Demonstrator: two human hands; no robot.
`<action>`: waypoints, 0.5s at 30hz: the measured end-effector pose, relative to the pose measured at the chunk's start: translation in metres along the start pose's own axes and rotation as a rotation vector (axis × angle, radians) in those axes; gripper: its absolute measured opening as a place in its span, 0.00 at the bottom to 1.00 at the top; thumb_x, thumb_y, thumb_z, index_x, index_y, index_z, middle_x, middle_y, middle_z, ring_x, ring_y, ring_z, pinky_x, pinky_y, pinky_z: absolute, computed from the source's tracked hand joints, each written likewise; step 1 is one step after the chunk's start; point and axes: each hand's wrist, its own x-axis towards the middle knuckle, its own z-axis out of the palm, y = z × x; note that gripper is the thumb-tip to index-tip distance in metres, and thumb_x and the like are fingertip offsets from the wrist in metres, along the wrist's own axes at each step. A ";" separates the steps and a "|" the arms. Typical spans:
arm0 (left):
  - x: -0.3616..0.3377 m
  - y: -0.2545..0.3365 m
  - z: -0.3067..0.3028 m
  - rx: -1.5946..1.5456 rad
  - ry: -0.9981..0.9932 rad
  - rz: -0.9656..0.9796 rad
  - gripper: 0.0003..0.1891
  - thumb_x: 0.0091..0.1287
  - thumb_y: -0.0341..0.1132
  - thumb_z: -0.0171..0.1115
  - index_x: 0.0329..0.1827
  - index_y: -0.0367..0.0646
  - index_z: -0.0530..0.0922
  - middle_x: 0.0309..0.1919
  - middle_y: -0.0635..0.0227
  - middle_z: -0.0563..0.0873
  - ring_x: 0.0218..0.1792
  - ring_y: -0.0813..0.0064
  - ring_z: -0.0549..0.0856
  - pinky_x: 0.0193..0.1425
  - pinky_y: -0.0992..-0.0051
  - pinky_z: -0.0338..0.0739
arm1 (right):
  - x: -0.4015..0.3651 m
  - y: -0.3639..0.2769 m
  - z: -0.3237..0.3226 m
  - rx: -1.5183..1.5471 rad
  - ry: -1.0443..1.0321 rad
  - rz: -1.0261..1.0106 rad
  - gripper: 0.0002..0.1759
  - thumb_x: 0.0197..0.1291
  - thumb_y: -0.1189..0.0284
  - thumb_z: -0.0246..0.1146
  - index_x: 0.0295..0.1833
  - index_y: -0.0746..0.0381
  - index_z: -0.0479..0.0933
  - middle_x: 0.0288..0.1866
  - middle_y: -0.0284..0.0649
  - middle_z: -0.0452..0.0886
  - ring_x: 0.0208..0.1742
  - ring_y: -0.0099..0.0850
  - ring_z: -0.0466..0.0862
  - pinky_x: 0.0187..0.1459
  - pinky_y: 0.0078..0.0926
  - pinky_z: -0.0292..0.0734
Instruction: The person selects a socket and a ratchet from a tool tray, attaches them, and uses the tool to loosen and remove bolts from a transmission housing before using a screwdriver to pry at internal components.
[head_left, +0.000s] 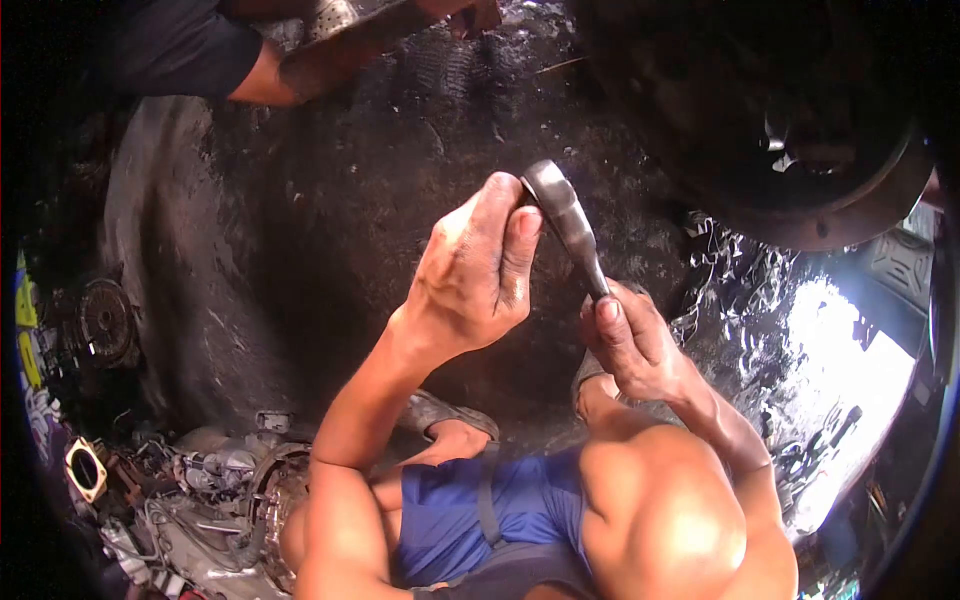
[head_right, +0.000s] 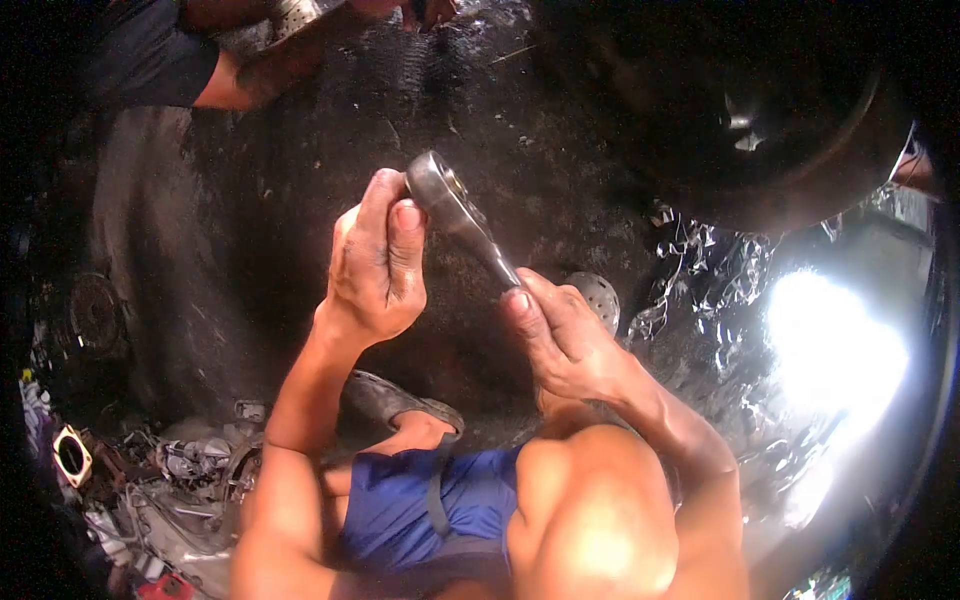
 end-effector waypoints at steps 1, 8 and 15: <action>0.000 -0.001 0.001 0.023 0.031 0.073 0.06 0.74 0.26 0.56 0.45 0.31 0.71 0.28 0.52 0.77 0.25 0.51 0.78 0.30 0.61 0.72 | 0.000 0.000 -0.004 0.026 -0.026 0.003 0.22 0.79 0.57 0.47 0.42 0.66 0.70 0.21 0.36 0.66 0.22 0.27 0.67 0.27 0.32 0.62; 0.005 0.007 -0.003 0.048 -0.018 0.158 0.05 0.75 0.26 0.53 0.43 0.31 0.71 0.24 0.56 0.74 0.22 0.58 0.76 0.28 0.64 0.69 | -0.004 0.007 0.003 0.075 0.000 -0.082 0.28 0.77 0.47 0.44 0.35 0.61 0.67 0.20 0.29 0.65 0.20 0.19 0.63 0.23 0.22 0.58; 0.002 0.012 -0.005 -0.210 -0.075 -0.046 0.09 0.76 0.32 0.53 0.38 0.35 0.71 0.24 0.57 0.73 0.22 0.56 0.75 0.28 0.63 0.70 | -0.014 -0.001 0.001 0.290 -0.099 0.070 0.23 0.78 0.51 0.47 0.42 0.61 0.68 0.23 0.31 0.67 0.21 0.22 0.67 0.24 0.22 0.62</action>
